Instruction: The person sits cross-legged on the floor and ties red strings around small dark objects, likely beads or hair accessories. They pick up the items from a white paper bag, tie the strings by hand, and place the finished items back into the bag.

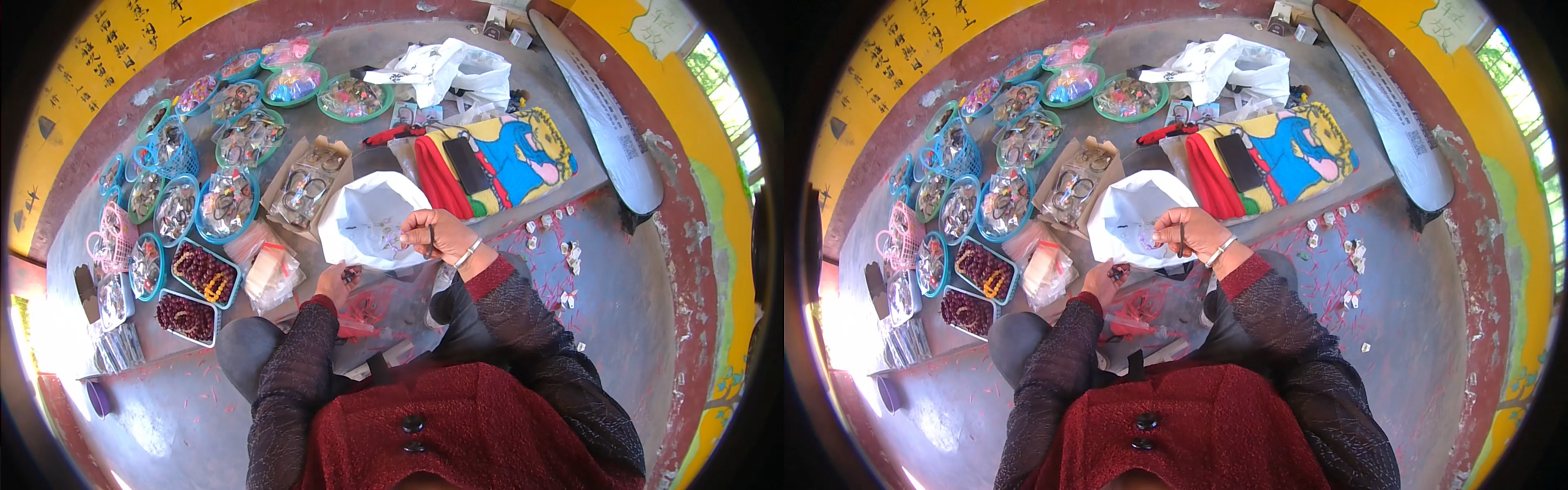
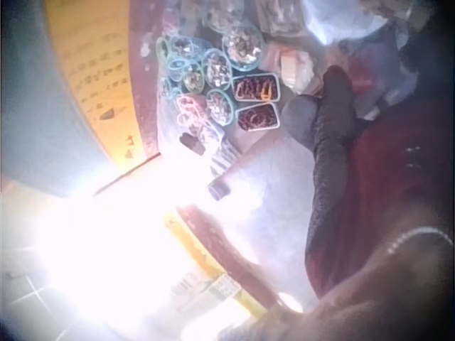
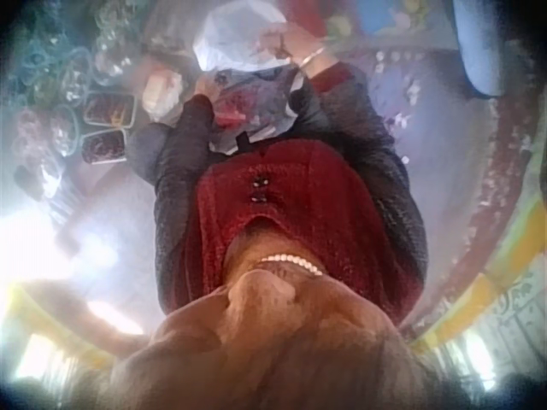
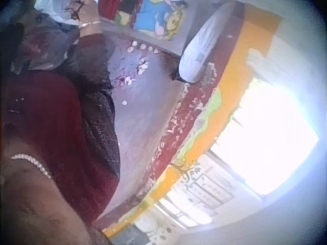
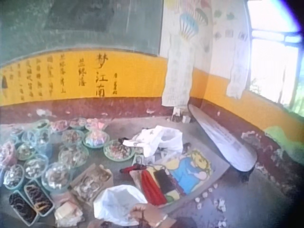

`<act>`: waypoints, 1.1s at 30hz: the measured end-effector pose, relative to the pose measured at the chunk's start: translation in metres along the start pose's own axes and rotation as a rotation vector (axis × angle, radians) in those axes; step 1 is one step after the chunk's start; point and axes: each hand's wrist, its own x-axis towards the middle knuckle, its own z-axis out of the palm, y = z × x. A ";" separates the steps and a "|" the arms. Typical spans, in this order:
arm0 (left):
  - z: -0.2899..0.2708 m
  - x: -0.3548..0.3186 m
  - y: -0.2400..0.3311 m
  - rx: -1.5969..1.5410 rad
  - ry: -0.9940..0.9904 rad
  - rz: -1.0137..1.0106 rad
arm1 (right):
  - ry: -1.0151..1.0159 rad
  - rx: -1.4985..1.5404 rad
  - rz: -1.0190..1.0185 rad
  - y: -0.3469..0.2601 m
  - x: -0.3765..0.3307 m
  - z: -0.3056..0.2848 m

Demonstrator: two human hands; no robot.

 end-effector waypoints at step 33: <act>0.050 -0.255 0.060 -0.617 -0.600 0.118 | -0.271 -0.038 0.070 0.064 -0.073 0.124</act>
